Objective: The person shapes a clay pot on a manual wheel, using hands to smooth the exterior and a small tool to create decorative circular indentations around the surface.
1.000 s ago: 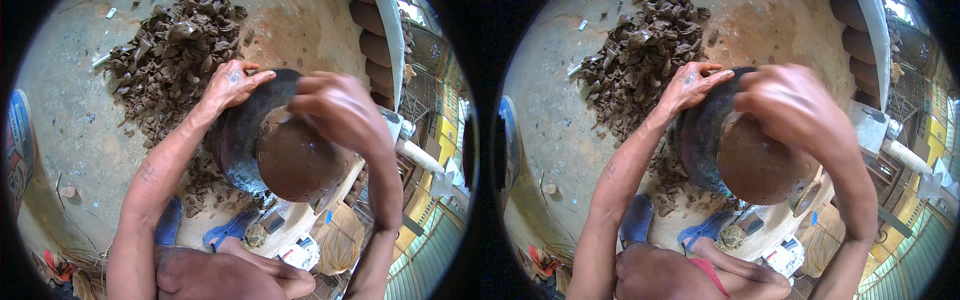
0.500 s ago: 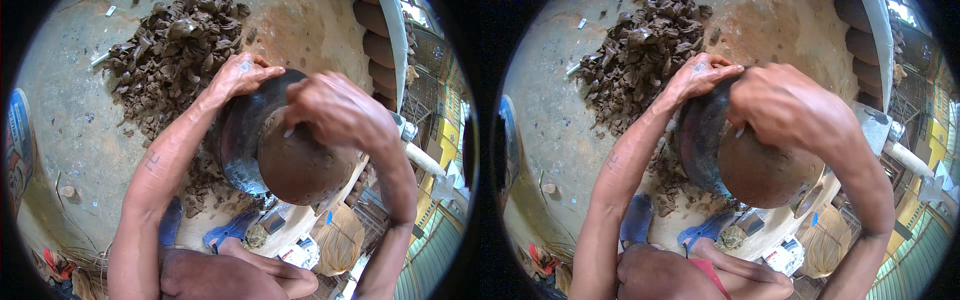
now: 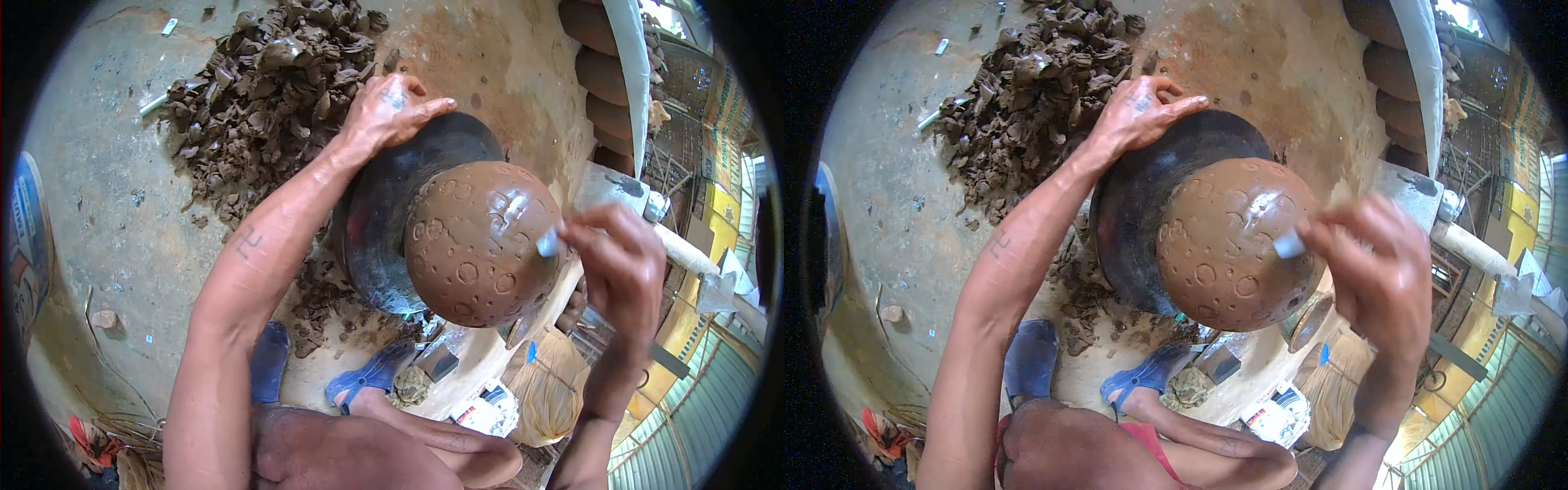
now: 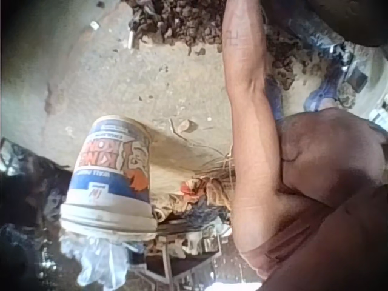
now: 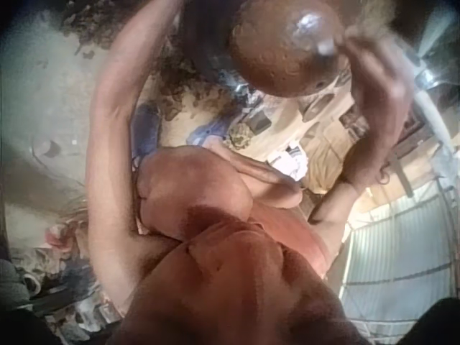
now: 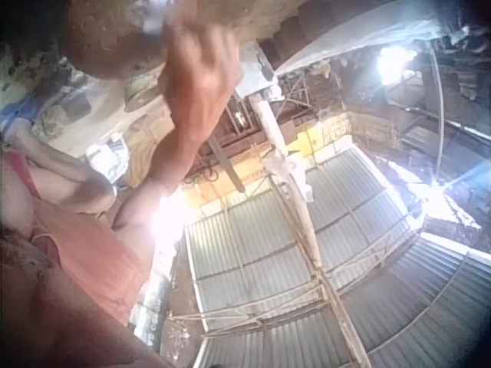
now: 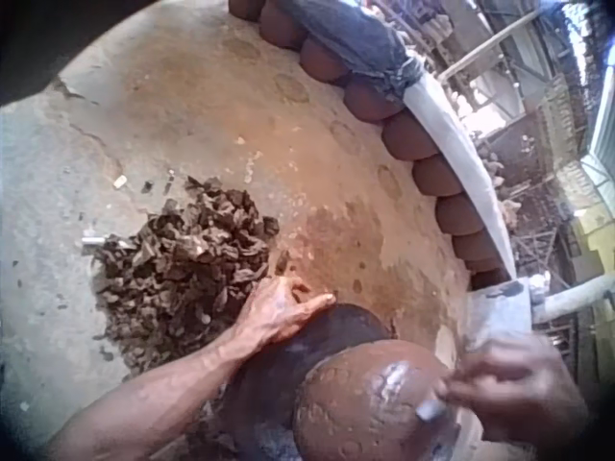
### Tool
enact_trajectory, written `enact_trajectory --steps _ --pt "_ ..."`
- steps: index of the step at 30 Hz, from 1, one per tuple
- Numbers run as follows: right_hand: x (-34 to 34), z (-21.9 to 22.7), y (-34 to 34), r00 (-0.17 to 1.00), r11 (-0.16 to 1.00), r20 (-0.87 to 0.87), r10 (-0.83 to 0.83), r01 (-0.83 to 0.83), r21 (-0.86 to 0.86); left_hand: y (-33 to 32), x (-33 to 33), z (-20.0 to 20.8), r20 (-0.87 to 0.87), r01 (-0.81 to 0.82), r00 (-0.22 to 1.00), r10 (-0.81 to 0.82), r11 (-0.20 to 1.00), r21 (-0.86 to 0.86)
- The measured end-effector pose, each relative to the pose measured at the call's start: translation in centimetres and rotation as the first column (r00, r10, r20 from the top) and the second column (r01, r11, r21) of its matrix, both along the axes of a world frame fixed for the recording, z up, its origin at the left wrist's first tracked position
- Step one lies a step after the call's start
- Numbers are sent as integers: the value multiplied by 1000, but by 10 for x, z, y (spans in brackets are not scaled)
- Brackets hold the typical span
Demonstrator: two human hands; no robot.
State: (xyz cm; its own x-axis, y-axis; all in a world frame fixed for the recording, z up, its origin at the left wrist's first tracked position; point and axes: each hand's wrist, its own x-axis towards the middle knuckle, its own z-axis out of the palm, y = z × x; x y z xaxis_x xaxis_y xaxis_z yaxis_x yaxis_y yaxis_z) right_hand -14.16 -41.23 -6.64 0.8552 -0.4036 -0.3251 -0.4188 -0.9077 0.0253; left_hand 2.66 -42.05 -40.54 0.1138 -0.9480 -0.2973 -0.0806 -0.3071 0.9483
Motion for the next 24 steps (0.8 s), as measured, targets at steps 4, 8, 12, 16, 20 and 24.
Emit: enact_trajectory --steps 4,8,12,16,20,24 --pt "64 -89 -42 988 965 -68 136 -116 235 29 -2 -1 133 -333 919 371 911 -244" --pt "91 -153 -51 898 925 -354 260 -126 358 111 -21 19 77 -376 908 411 884 -279" --pt "110 -168 -42 729 882 -598 334 -18 471 182 -32 25 33 -337 940 340 939 -71" --pt "119 -138 -38 756 902 -587 290 -10 432 191 -29 20 -28 -348 937 347 934 -74" --pt "85 -72 -30 913 904 -313 263 -120 409 173 -20 21 16 -301 953 303 951 -77" --pt "35 -11 -12 945 946 -306 120 -16 323 159 -17 19 2 -273 962 274 959 -77"
